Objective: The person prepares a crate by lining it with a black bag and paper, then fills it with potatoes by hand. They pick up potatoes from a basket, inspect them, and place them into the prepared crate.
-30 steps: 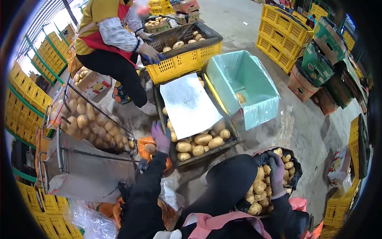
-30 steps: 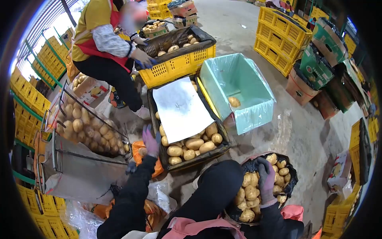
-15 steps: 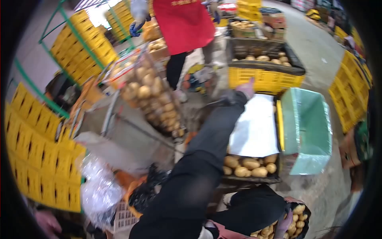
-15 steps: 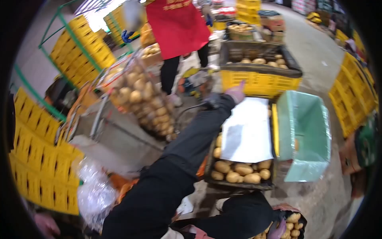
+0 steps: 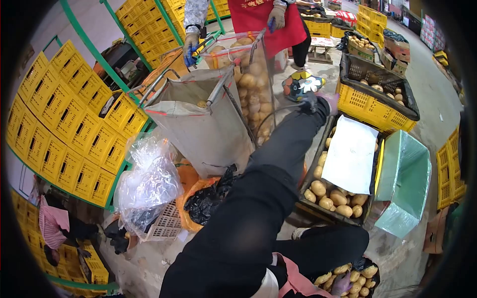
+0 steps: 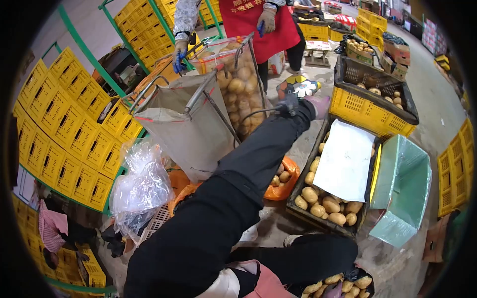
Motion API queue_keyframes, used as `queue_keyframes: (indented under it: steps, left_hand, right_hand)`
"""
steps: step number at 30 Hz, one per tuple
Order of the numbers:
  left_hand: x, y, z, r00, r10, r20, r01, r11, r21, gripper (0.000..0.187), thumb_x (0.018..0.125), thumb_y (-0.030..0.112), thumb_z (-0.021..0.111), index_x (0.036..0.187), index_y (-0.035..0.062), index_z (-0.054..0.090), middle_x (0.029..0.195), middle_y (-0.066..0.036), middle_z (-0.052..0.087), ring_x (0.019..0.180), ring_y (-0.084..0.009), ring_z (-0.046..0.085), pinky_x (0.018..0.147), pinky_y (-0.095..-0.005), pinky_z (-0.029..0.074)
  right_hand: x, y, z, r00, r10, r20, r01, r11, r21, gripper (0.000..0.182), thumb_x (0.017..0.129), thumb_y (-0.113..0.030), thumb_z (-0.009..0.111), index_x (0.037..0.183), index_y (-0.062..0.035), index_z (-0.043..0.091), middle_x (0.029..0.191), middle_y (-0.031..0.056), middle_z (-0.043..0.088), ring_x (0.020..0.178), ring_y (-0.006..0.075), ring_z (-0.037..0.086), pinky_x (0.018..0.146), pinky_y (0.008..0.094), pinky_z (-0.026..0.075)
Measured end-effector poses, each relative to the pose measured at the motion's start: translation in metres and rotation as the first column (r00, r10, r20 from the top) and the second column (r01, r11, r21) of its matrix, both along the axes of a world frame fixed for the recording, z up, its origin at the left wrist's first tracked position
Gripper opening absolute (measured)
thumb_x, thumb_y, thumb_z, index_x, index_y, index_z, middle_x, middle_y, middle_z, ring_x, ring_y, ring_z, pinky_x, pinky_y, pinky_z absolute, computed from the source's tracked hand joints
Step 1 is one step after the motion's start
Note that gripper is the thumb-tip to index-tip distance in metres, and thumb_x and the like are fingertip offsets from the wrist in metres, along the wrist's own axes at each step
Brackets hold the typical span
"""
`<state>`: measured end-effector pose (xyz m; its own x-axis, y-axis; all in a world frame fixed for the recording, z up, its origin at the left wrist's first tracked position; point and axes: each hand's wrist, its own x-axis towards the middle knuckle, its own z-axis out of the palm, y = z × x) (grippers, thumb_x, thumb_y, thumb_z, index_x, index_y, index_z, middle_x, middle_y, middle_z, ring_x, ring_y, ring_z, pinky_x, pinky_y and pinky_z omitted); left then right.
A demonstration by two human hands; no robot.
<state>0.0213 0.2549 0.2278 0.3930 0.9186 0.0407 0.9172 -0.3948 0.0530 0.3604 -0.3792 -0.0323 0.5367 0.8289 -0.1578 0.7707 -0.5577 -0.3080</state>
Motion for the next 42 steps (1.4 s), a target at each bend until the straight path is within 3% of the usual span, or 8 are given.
queue_keyframes:
  steps: [8,10,20,22,25,32,35,42]
  left_hand:
    - [-0.024,-0.042,0.038,0.996,0.009,0.094,-0.011,1.000,0.014,0.054,0.083,0.030,0.055,0.131,0.0053,0.050,0.115,-0.022,0.065,0.106,-0.0381,0.064,0.090,-0.0471,0.049]
    - [-0.020,-0.047,0.041,0.996,0.003,0.093,0.000,0.999,-0.035,0.054,0.084,0.031,0.056,0.131,0.0054,0.050,0.117,-0.021,0.065,0.107,-0.0382,0.063,0.091,-0.0471,0.049]
    - [-0.003,-0.053,0.044,0.963,-0.202,0.178,0.210,0.977,-0.027,0.055,0.085,0.032,0.057,0.133,0.0069,0.047,0.108,-0.023,0.067,0.096,-0.0386,0.067,0.082,-0.0496,0.051]
    - [0.009,-0.036,0.033,0.998,-0.064,-0.021,0.064,0.998,-0.001,0.058,0.083,0.032,0.058,0.135,0.0103,0.047,0.111,-0.022,0.066,0.100,-0.0375,0.066,0.083,-0.0484,0.052]
    - [0.026,-0.002,0.001,0.999,0.036,-0.032,-0.033,0.995,0.098,0.066,0.081,0.036,0.064,0.140,0.0140,0.044,0.127,-0.018,0.058,0.114,-0.0359,0.059,0.091,-0.0488,0.049]
    - [0.095,0.103,-0.061,0.996,0.079,0.035,-0.086,0.927,0.365,0.065,0.079,0.026,0.063,0.140,0.0164,0.045,0.139,-0.013,0.046,0.129,-0.0324,0.045,0.098,-0.0494,0.040]
    - [0.120,0.168,-0.063,0.989,0.148,-0.019,-0.126,0.897,0.424,0.064,0.083,0.032,0.060,0.143,0.0175,0.043,0.145,-0.010,0.043,0.132,-0.0318,0.042,0.100,-0.0479,0.040]
    - [0.130,0.244,-0.097,0.985,0.130,-0.116,-0.087,0.944,0.317,0.059,0.083,0.046,0.062,0.135,0.0209,0.049,0.129,-0.008,0.058,0.123,-0.0309,0.052,0.095,-0.0511,0.043]
  right_hand:
    - [-0.009,-0.001,-0.011,0.977,-0.214,-0.007,0.210,0.966,-0.151,0.038,0.092,-0.010,0.058,0.129,0.0001,0.054,0.117,0.0125,0.063,0.107,0.0218,0.059,0.098,0.0347,0.044]
    - [-0.001,-0.010,-0.024,0.765,-0.231,-0.601,0.367,0.924,0.111,0.041,0.095,-0.015,0.056,0.133,-0.0014,0.050,0.122,0.0141,0.061,0.111,0.0230,0.057,0.099,0.0338,0.043]
    - [0.012,-0.059,-0.060,0.781,-0.067,-0.621,0.297,0.915,0.274,0.047,0.100,-0.033,0.055,0.129,0.0035,0.054,0.124,0.0140,0.061,0.112,0.0221,0.056,0.097,0.0302,0.043]
    - [0.037,-0.095,-0.185,0.169,0.132,-0.977,0.772,0.598,0.215,0.044,0.100,-0.028,0.053,0.129,0.0060,0.053,0.126,0.0163,0.060,0.114,0.0232,0.056,0.100,0.0317,0.042]
    - [0.011,-0.084,-0.106,0.672,-0.112,-0.732,0.464,0.834,0.299,0.044,0.100,-0.030,0.055,0.125,0.0050,0.056,0.123,0.0141,0.062,0.108,0.0217,0.057,0.095,0.0318,0.045]
    - [-0.026,-0.069,-0.038,0.777,-0.258,-0.574,0.455,0.860,0.229,0.046,0.097,-0.032,0.056,0.127,0.0032,0.055,0.122,0.0135,0.061,0.110,0.0212,0.057,0.096,0.0319,0.045]
    - [-0.026,-0.070,-0.071,0.309,-0.317,-0.897,0.794,0.605,0.060,0.035,0.100,-0.025,0.050,0.119,0.0026,0.059,0.108,0.0100,0.064,0.103,0.0192,0.058,0.095,0.0295,0.044]
    - [-0.052,-0.023,0.019,0.515,-0.462,-0.722,0.690,0.723,0.029,0.035,0.101,-0.024,0.051,0.118,0.0045,0.059,0.112,0.0118,0.064,0.104,0.0199,0.058,0.095,0.0312,0.044]
